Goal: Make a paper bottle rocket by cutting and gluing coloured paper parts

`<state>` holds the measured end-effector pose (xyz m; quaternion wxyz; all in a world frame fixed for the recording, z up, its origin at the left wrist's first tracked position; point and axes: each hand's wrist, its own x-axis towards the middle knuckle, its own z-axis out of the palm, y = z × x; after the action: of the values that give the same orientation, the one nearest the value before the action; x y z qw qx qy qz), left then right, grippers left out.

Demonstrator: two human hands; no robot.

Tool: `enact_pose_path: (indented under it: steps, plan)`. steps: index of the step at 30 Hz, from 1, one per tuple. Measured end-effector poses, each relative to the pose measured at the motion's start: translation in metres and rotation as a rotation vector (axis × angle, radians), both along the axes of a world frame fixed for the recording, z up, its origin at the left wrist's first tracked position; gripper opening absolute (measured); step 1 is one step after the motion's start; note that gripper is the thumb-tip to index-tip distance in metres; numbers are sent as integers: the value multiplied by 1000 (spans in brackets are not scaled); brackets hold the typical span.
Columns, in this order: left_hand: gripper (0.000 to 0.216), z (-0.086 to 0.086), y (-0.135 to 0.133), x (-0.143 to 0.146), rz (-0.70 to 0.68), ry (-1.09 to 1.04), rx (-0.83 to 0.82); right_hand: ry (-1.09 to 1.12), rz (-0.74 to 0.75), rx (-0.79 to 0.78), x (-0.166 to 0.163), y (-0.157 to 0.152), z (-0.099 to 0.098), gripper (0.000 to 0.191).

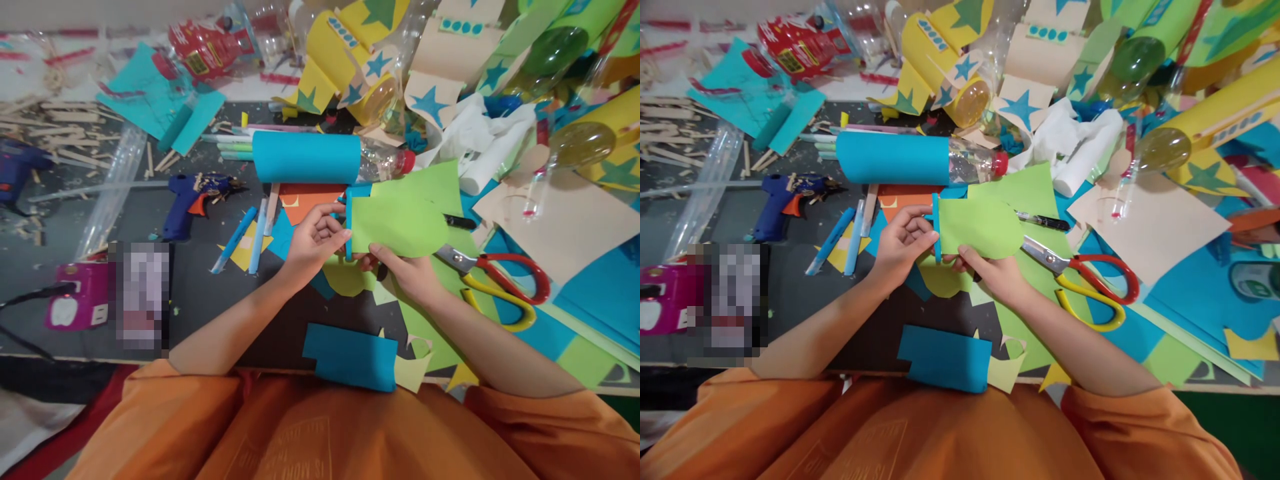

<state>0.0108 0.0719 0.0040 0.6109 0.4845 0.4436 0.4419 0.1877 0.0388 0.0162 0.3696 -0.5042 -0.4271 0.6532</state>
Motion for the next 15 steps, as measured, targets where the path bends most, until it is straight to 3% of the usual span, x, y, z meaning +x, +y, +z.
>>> enact_pose_path:
  steps: [7,15]
  plan:
    - [40,3,2,-2,-63,0,-26,-11,20,34,1,0,0,36]
    - [37,-3,2,-3,-42,-66,-41,-42,51,47,0,1,2,31]
